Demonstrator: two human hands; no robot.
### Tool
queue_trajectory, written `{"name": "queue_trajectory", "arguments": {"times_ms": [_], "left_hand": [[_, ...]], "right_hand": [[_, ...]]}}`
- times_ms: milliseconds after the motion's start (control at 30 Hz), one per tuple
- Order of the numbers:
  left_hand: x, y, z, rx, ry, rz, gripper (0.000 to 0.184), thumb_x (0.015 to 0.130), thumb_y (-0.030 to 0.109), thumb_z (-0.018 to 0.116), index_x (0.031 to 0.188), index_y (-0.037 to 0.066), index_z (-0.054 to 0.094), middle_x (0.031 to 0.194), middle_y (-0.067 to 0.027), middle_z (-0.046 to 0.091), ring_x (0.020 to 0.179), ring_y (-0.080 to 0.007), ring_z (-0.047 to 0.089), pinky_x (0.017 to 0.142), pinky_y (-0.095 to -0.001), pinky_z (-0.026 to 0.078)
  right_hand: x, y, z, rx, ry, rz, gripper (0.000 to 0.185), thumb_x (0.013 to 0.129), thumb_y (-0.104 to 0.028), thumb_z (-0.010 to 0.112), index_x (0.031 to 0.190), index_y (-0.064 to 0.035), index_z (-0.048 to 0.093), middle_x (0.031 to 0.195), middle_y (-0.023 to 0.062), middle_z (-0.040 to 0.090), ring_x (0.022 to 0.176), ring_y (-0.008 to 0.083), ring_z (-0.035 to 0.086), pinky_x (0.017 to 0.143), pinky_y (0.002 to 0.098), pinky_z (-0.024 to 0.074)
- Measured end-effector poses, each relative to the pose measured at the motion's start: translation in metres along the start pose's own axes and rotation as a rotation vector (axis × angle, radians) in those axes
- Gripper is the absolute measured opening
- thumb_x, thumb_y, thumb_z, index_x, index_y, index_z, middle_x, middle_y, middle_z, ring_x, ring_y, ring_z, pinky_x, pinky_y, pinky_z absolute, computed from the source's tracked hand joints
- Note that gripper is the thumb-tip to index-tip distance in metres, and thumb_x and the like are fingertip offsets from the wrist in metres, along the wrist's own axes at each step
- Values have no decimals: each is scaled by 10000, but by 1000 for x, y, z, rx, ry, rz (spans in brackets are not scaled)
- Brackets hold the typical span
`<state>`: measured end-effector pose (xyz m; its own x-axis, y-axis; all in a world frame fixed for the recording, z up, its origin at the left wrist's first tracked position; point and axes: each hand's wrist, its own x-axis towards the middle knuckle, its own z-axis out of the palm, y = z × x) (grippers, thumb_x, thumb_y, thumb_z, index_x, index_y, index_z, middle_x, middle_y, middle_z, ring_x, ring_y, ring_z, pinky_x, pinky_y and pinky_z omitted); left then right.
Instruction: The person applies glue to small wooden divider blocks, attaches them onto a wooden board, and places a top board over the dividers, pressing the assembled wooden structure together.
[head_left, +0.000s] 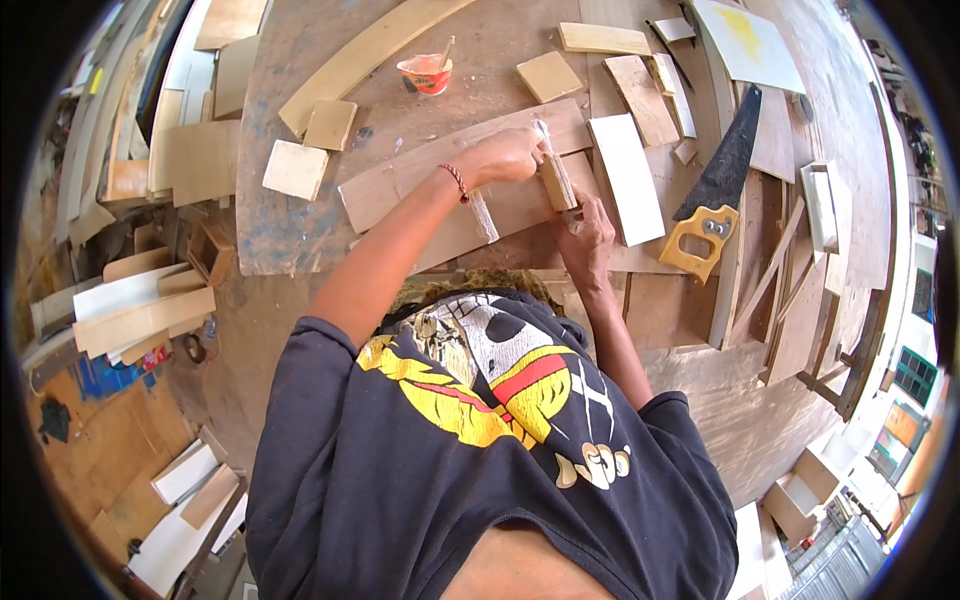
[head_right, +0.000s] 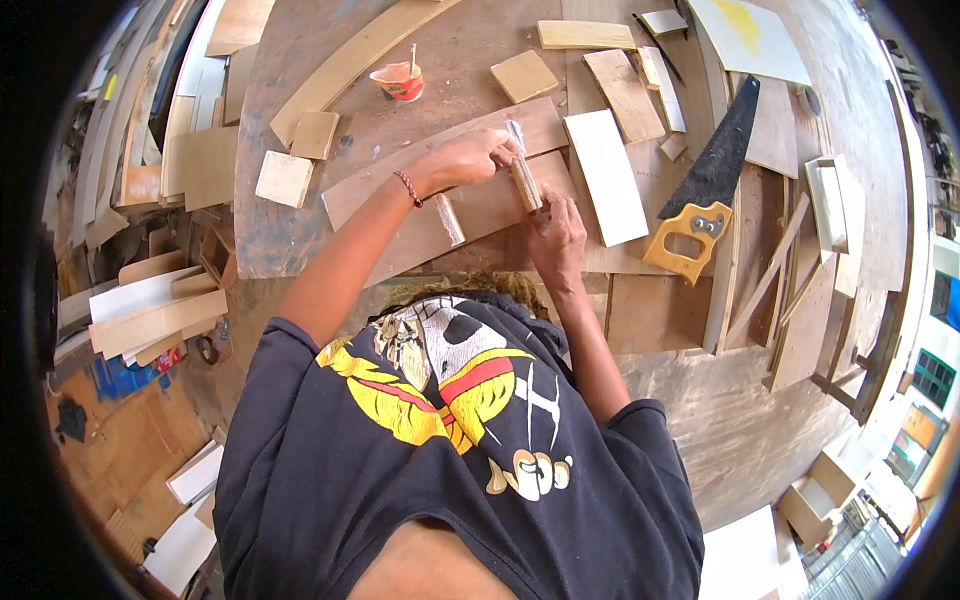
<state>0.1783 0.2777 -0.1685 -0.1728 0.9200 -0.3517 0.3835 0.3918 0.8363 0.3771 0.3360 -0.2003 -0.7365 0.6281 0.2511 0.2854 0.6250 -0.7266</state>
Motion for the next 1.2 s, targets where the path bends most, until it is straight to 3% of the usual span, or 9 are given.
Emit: {"name": "queue_trajectory", "arguments": {"times_ms": [167,233,267,333,433,733,867,1200], "left_hand": [[-5,14,-9,46,-35,41,357,693,-16,451,1033,-76,545,1048,-202,607,986,-247,588,814,-299,456],[-15,35,-20,22,-120,-8,331,770,157,539,1012,-66,568,1023,-179,611,970,-230,577,816,-311,442],[-11,30,-18,21,-120,-10,331,770,157,539,1012,-66,568,1023,-179,611,970,-230,577,816,-311,442],[1,19,-13,5,-135,-22,438,821,358,552,995,-42,594,973,-152,615,905,-215,568,798,-318,429],[2,11,-12,99,-159,12,492,824,444,558,979,-21,604,908,-142,611,835,-202,557,756,-320,425],[-4,21,-15,126,-136,28,434,820,406,563,869,-24,594,741,-143,553,706,-204,507,652,-343,400],[-2,17,-17,118,-126,96,430,819,402,566,863,-25,587,734,-139,546,697,-206,500,652,-343,397],[2,4,-11,161,-86,231,395,806,365,592,878,-23,586,836,-183,588,791,-263,556,694,-365,424]], "right_hand": [[2,0,6,-34,-4,27,325,661,-38,711,955,-10,573,849,145,577,749,301,580,659,378,474],[1,2,8,-49,10,-3,293,670,-44,707,927,-9,571,843,145,575,748,306,578,658,382,472],[1,3,9,-64,23,-35,262,678,-50,703,900,-9,569,836,145,573,746,311,577,657,385,470],[0,6,11,-86,28,-30,232,707,-91,704,884,-6,581,818,145,581,725,311,585,639,380,472],[1,3,9,-105,4,-4,216,715,-97,701,865,-6,576,809,146,579,723,315,583,635,385,468],[1,2,8,-103,-23,11,254,660,-39,711,860,-10,557,815,150,565,746,327,573,647,401,460],[1,2,7,-125,-49,17,293,623,-19,721,866,-14,557,829,153,569,757,337,573,655,404,462],[1,2,11,-134,-10,-1,242,657,-58,713,851,-15,574,815,147,579,736,332,578,645,403,469]]}}
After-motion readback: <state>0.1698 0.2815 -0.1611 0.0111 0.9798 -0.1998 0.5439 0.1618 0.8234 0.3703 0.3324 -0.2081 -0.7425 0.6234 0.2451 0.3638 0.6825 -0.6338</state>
